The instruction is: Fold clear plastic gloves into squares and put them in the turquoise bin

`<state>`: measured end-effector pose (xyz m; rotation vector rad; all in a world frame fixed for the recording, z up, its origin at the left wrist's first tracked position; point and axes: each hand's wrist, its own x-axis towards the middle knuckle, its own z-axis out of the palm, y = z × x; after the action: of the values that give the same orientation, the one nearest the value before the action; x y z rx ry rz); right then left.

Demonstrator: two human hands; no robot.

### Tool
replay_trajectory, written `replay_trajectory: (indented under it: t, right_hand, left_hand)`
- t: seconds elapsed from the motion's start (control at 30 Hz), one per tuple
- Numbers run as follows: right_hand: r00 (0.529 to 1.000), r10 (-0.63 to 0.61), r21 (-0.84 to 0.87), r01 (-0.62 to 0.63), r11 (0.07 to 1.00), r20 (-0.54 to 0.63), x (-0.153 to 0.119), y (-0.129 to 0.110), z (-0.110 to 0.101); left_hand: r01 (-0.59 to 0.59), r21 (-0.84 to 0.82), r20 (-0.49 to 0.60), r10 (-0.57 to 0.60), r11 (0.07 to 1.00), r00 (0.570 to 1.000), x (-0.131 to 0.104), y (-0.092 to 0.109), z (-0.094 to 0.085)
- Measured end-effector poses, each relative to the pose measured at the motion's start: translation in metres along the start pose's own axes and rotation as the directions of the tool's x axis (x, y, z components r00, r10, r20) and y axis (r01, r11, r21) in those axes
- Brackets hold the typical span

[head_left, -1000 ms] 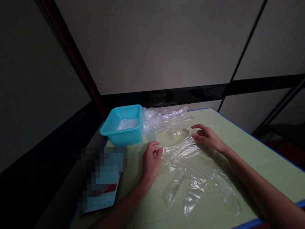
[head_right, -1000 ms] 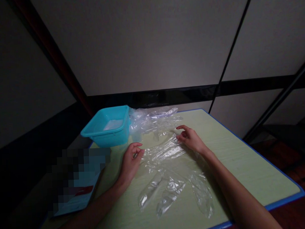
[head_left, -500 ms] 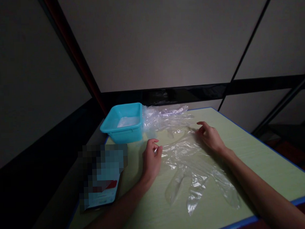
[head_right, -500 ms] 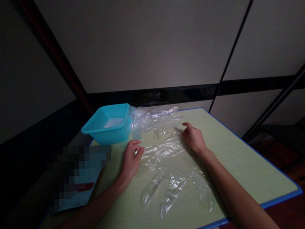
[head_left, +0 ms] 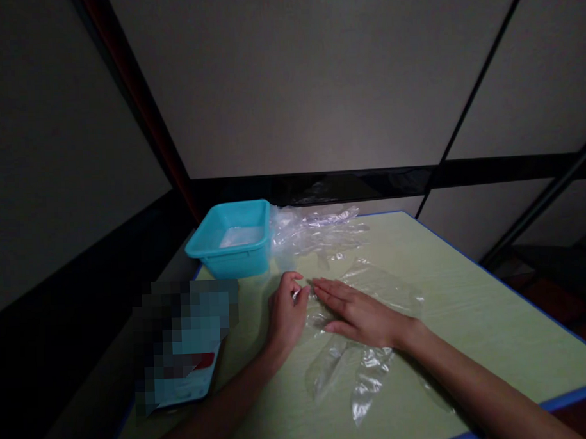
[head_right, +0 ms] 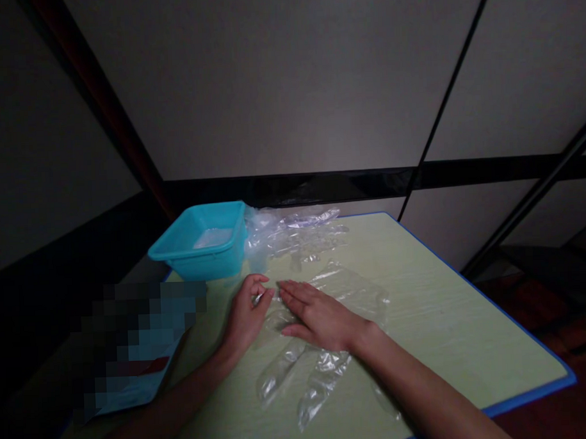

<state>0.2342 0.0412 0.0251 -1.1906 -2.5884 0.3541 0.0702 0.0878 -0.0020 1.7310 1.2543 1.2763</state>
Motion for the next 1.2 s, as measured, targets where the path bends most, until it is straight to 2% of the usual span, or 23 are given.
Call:
replay_trajectory:
  t: [0.2, 0.43, 0.53, 0.6, 0.67, 0.73, 0.8, 0.93, 1.1, 1.2]
  right_hand:
    - [0.991, -0.008, -0.021, 0.011, 1.000, 0.136, -0.005, 0.005, 0.004]
    - [0.989, 0.013, -0.030, -0.008, 1.000, 0.145, -0.005, 0.004, 0.003]
    - [0.990, 0.020, -0.040, -0.014, 0.999, 0.143, -0.005, 0.003, 0.004]
    - [0.989, 0.025, -0.045, -0.019, 0.999, 0.143, -0.005, 0.003, 0.004]
    - [0.990, 0.026, -0.046, -0.020, 0.999, 0.142, -0.005, 0.003, 0.004]
    - [0.990, 0.024, -0.046, -0.018, 0.999, 0.139, -0.005, 0.003, 0.005]
    - [0.991, 0.021, -0.042, -0.015, 0.999, 0.131, -0.005, 0.003, 0.007]
    - [0.994, 0.027, -0.036, -0.023, 0.999, 0.109, -0.005, 0.002, 0.007]
    - [0.986, 0.063, -0.028, -0.059, 0.998, 0.155, -0.005, 0.001, 0.004]
    - [0.986, 0.094, -0.030, -0.091, 0.995, 0.137, -0.008, 0.009, 0.003]
  left_hand:
    - [0.031, 0.024, -0.030, -0.030, 0.999, 0.999, 0.000, 0.004, -0.002]
    - [0.015, 0.033, -0.174, -0.009, 0.999, 0.985, 0.004, 0.004, -0.007]
    - [-0.082, 0.104, -0.240, 0.105, 0.991, 0.965, 0.001, 0.007, -0.008]
    - [-0.222, 0.182, -0.154, 0.251, 0.958, 0.956, -0.004, 0.011, -0.008]
    - [-0.359, 0.225, 0.051, 0.357, 0.906, 0.933, -0.011, 0.016, -0.006]
    - [-0.427, 0.253, 0.240, 0.372, 0.868, 0.897, -0.018, 0.018, -0.004]
    - [-0.437, 0.315, 0.344, 0.328, 0.842, 0.880, -0.022, 0.018, -0.003]
    - [-0.448, 0.468, 0.449, 0.232, 0.762, 0.863, -0.027, 0.010, -0.002]
    - [-0.539, 0.601, 0.556, 0.176, 0.591, 0.813, -0.032, 0.006, -0.003]
    - [-0.571, 0.631, 0.582, 0.167, 0.525, 0.796, -0.033, 0.007, -0.004]
